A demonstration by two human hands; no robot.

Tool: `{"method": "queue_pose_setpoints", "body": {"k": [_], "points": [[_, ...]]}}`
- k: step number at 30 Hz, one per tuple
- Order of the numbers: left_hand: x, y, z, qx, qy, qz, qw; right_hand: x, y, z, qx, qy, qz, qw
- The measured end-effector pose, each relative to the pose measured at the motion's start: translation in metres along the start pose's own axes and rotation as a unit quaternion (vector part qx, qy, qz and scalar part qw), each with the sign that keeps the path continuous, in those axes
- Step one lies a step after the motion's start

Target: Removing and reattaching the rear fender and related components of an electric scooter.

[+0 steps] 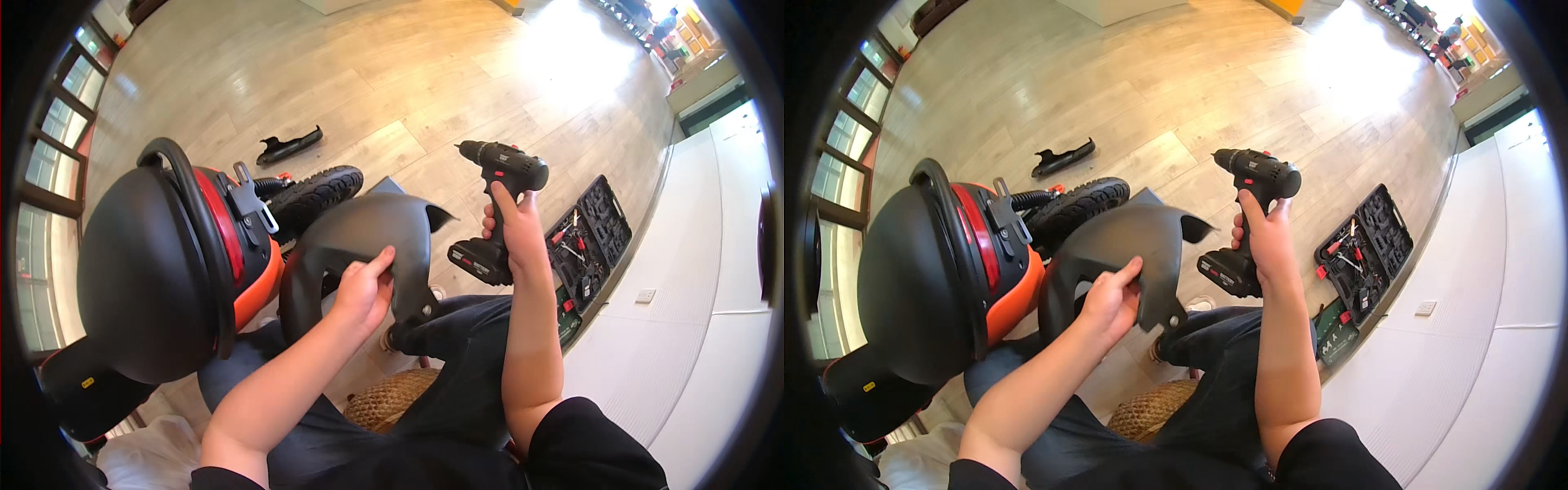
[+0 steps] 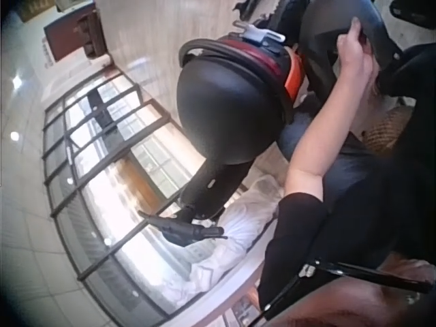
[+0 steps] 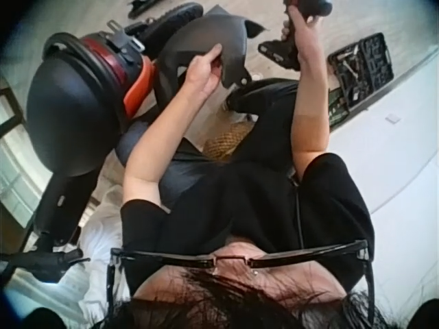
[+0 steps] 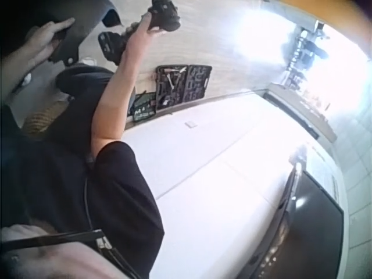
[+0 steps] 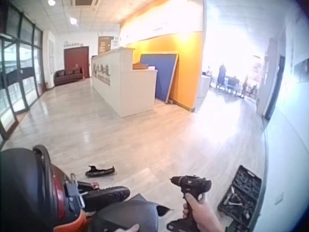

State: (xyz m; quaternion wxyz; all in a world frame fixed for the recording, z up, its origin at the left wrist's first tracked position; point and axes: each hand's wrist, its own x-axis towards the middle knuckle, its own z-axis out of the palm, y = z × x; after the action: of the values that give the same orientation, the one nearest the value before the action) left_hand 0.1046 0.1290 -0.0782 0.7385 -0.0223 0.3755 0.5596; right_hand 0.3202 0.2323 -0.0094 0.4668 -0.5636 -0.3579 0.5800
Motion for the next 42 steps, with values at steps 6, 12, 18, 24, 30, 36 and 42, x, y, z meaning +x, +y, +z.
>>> {"method": "queue_pose_setpoints", "body": {"k": [6, 12, 18, 24, 30, 36, 42], "points": [[0.058, -0.025, 0.019, -0.051, -0.006, 0.039, 0.998, -0.067, -0.031, -0.008, -0.015, 0.006, -0.014, 1.0], [0.07, -0.034, 0.082, -0.081, -0.015, 0.063, 0.995, -0.114, -0.062, -0.069, -0.011, -0.015, -0.004, 1.0], [0.032, 0.002, 0.126, 0.021, -0.075, 0.035, 0.996, -0.138, -0.096, -0.13, -0.014, 0.048, -0.068, 0.996], [0.011, -0.014, 0.194, 0.038, -0.066, 0.037, 0.996, -0.141, -0.109, -0.17, 0.001, 0.154, -0.092, 0.984], [0.051, -0.027, 0.197, -0.061, -0.168, 0.012, 0.984, -0.135, -0.111, -0.151, -0.02, 0.119, -0.105, 0.987], [0.129, -0.025, 0.165, -0.052, -0.224, 0.03, 0.973, -0.108, -0.111, -0.114, -0.052, 0.113, -0.141, 0.982], [0.135, -0.027, 0.172, -0.088, -0.109, -0.004, 0.99, -0.048, -0.106, -0.084, -0.03, 0.162, -0.12, 0.979]]}}
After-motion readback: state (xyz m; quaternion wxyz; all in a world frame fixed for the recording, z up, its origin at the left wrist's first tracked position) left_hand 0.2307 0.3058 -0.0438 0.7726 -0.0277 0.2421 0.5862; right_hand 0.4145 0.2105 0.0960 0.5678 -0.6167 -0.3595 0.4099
